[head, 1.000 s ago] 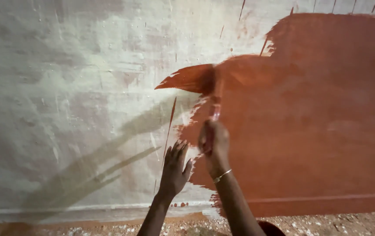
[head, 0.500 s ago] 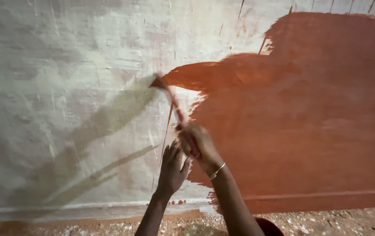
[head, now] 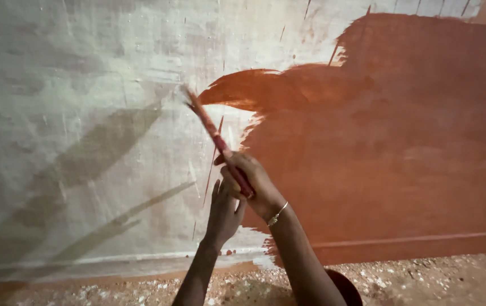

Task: The person paints a wall with reddish-brown paint using a wide brush. They repeatedly dip the brush into a paint bucket on the floor and apply horizontal strokes to cover the unpainted surface.

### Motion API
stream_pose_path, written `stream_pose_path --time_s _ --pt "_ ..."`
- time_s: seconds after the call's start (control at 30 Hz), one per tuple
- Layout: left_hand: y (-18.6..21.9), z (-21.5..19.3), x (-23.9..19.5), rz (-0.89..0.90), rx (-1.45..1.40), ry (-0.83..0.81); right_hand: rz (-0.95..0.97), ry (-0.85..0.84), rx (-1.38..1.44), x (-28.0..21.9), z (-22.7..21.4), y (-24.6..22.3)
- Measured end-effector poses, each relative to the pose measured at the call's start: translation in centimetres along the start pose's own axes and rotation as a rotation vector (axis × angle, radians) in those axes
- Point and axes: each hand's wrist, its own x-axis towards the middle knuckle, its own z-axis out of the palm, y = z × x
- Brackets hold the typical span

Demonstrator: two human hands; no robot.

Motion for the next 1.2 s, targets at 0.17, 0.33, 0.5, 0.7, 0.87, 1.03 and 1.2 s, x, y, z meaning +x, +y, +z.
stream_pose_path --time_s 0.17,0.33,0.5,0.7,0.87,1.03,1.2 --pt "-0.1 -1.5 -0.7 0.121 0.078 0.025 -0.196 0.412 0.143 0.2 -1.4 -0.2" --pt "-0.9 -2.3 -0.9 0.153 0.119 0.086 -0.494 0.741 0.148 -0.1 -4.6 -1.1" --pt "-0.7 -1.1 0.3 0.086 0.142 0.012 -0.195 0.374 0.071 0.2 -3.3 -1.4" --pt "0.0 -0.4 -0.4 0.067 0.151 -0.095 -0.054 0.035 0.031 -0.6 -3.0 -2.3" --pt "-1.0 -1.5 -2.0 0.139 0.145 -0.054 -0.348 0.492 0.133 -2.1 -6.9 -3.2" --pt "-1.5 -0.4 -0.6 0.120 0.130 -0.011 -0.440 0.677 0.125 -1.5 -7.1 -2.5" --pt "-1.0 2.8 0.2 0.073 0.220 -0.074 -0.117 0.336 -0.053 -0.5 -3.1 0.9"
